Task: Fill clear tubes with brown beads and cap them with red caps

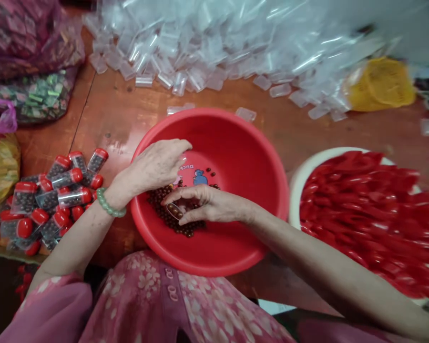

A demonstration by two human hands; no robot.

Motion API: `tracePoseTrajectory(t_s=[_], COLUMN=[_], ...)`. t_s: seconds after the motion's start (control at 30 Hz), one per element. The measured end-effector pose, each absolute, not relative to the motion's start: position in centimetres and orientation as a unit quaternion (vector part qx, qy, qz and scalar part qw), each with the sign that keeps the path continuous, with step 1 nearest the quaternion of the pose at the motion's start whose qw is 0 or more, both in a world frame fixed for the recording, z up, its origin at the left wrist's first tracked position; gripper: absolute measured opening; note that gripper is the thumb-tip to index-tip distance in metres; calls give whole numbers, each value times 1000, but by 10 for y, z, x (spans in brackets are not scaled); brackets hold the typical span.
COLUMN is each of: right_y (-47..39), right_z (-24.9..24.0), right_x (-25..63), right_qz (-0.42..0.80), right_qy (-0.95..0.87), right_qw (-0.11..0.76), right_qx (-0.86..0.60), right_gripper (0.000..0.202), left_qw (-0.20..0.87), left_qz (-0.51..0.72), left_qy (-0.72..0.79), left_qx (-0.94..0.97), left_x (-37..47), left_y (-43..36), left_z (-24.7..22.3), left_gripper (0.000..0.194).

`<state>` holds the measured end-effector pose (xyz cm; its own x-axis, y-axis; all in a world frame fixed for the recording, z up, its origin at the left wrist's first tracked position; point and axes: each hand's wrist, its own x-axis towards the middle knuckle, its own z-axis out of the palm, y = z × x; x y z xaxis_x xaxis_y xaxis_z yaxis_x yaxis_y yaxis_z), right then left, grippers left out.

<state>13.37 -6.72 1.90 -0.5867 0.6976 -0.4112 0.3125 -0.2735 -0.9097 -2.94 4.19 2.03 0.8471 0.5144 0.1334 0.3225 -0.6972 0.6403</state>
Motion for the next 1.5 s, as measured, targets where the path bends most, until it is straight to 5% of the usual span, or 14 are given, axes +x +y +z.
tracePoseTrajectory(t_s=[0.3, 0.53, 0.77, 0.97, 1.13, 1.5], right_y=[-67, -82, -96, -127, -192, -221], right_z=[47, 55, 53, 68, 67, 51], right_x=[162, 162, 155, 181, 255, 290], right_qz=[569, 492, 354, 242, 28, 49], right_qy=[-620, -628, -644, -636, -488, -508], right_qw=[316, 411, 452, 461, 407, 92], right_qx=[-438, -441, -505, -569, -771, -855], right_gripper=[40, 30, 42, 32, 18, 20], left_qw=[643, 658, 508, 569, 573, 557], left_qz=[86, 152, 202, 215, 250, 193], left_qy=[176, 222, 287, 346, 375, 370], left_qx=[741, 703, 787, 714, 685, 718], left_x=[-44, -28, -32, -42, -42, -23], left_y=[17, -12, -22, -24, -23, -32], left_z=[51, 50, 58, 72, 72, 59], left_gripper=[55, 45, 34, 24, 20, 38])
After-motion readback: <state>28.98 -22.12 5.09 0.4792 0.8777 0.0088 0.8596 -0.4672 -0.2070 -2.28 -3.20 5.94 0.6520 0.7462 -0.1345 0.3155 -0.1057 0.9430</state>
